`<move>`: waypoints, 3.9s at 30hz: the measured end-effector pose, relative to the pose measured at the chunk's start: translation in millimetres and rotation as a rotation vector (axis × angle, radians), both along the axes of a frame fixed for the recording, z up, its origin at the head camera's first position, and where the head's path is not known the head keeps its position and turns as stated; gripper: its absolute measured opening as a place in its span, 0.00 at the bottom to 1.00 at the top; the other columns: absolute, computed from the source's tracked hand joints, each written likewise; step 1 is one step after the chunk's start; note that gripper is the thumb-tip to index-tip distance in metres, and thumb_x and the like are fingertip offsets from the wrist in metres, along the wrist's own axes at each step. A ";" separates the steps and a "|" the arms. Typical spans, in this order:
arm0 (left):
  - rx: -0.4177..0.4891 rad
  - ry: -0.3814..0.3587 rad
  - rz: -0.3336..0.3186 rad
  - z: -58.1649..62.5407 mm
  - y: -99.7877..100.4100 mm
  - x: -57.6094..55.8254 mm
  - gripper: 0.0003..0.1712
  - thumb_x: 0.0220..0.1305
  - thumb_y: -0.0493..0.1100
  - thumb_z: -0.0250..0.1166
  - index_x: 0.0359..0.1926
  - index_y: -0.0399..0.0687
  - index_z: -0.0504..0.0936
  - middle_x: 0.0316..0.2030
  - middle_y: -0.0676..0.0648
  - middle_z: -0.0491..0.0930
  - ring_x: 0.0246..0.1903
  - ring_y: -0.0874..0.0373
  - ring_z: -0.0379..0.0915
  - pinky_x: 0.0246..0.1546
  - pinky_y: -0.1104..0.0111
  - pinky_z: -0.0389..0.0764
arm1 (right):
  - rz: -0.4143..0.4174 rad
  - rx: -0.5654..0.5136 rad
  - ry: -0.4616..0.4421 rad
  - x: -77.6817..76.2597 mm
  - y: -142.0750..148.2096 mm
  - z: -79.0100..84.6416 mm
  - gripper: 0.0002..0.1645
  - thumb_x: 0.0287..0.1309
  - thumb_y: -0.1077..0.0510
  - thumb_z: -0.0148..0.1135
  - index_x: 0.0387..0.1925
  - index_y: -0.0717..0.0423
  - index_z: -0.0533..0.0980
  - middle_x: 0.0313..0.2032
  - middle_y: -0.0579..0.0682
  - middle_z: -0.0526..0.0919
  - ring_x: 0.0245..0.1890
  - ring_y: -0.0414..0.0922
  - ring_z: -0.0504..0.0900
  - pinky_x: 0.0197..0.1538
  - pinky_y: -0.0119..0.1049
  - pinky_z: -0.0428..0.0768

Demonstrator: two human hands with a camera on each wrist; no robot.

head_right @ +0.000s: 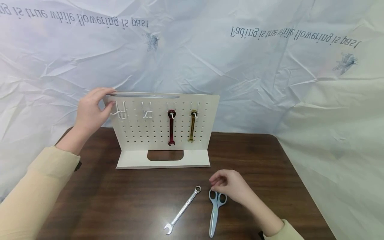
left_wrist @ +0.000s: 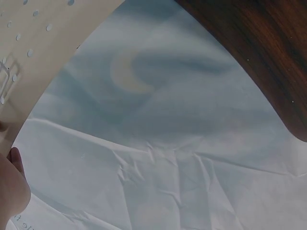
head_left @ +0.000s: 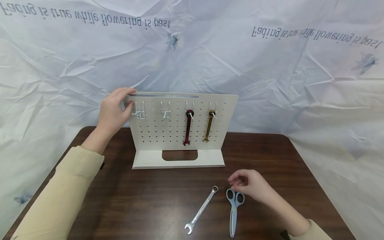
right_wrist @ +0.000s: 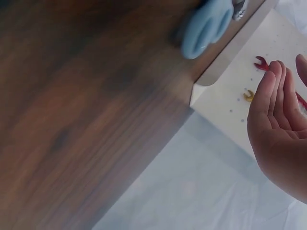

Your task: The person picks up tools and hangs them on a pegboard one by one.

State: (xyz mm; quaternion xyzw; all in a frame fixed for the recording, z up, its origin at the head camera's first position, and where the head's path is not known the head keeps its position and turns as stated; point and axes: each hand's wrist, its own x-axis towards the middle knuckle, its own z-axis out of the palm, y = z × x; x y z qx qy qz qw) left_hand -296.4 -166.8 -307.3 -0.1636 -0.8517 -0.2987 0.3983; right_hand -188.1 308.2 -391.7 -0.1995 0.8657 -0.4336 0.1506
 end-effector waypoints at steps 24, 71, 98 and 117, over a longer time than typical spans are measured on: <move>0.006 -0.010 -0.057 -4.4 -14.6 -41.6 0.21 0.63 0.24 0.67 0.57 0.35 0.85 0.55 0.35 0.87 0.59 0.37 0.82 0.62 0.46 0.79 | -0.089 0.187 0.024 -12.9 29.6 -36.6 0.08 0.57 0.63 0.77 0.38 0.61 0.86 0.32 0.47 0.88 0.31 0.29 0.82 0.35 0.28 0.84; 0.009 -0.048 -0.063 1.4 -17.0 -32.0 0.22 0.62 0.24 0.67 0.57 0.35 0.85 0.55 0.35 0.87 0.58 0.37 0.82 0.63 0.46 0.80 | -0.244 0.227 0.042 2.1 0.7 -21.4 0.03 0.59 0.61 0.76 0.33 0.57 0.88 0.28 0.45 0.89 0.29 0.32 0.81 0.33 0.27 0.80; 0.013 -0.050 -0.057 1.1 -16.9 -31.1 0.22 0.63 0.24 0.66 0.58 0.36 0.85 0.54 0.35 0.87 0.56 0.37 0.82 0.59 0.45 0.80 | -0.323 0.045 0.316 -52.4 -72.4 27.3 0.05 0.62 0.66 0.74 0.40 0.59 0.90 0.36 0.54 0.93 0.31 0.35 0.84 0.35 0.28 0.82; 0.008 -0.036 -0.060 -0.6 -17.0 -32.2 0.23 0.63 0.24 0.66 0.59 0.35 0.85 0.55 0.34 0.86 0.58 0.37 0.81 0.62 0.45 0.79 | -0.208 -0.117 0.444 -81.7 -135.6 80.6 0.07 0.65 0.65 0.73 0.44 0.59 0.89 0.41 0.56 0.93 0.37 0.47 0.88 0.37 0.28 0.82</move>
